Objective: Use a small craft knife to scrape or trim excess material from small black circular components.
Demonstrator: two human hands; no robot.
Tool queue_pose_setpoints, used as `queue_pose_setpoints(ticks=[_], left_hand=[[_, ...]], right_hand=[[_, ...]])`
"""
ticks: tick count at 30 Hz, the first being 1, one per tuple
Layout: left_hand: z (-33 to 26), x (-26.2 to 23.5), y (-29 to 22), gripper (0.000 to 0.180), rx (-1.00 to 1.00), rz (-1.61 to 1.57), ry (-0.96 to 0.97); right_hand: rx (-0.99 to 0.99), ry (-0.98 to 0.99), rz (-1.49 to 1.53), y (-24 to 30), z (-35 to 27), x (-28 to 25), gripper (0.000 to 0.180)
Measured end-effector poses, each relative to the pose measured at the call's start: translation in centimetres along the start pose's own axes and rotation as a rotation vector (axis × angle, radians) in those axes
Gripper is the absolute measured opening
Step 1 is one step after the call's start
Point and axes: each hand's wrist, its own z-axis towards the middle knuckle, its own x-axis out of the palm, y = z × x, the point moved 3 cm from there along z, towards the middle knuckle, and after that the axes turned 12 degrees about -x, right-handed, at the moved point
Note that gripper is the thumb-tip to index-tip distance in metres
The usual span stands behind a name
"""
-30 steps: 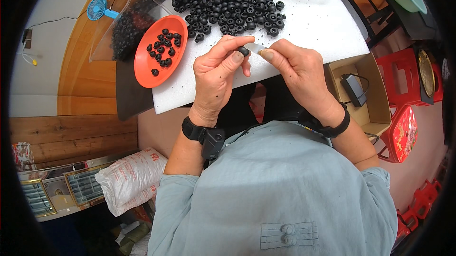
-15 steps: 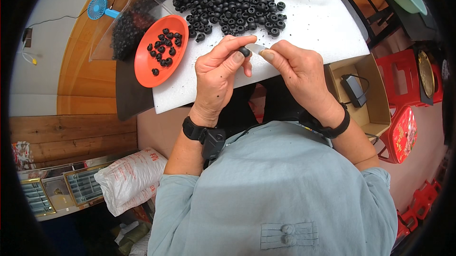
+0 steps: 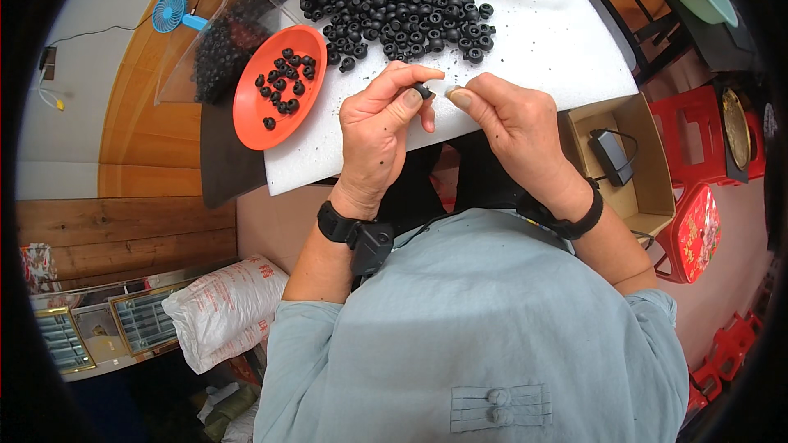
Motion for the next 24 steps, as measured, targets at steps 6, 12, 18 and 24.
queue_pose_setpoints(ticks=[6, 12, 18, 24], left_hand=[[-0.4, 0.1, -0.7, 0.025, 0.029, 0.093, -0.073], [-1.8, -5.6, -8.5, 0.023, 0.245, 0.657, -0.634], [-0.6, -4.7, -8.9, 0.031, 0.346, 1.305, -0.534], [5.5, 4.4, -4.6, 0.044, 0.575, 1.460, -0.093]], right_hand=[[0.005, -0.048, 0.098, -0.3, -0.4, 0.1, 0.024], [0.276, -0.156, 0.740, -2.2, -1.3, -2.4, 0.030], [0.263, -0.255, 0.766, -1.9, -1.3, -3.0, 0.030], [0.283, -0.333, 0.657, -3.0, -0.6, -5.7, 0.030]])
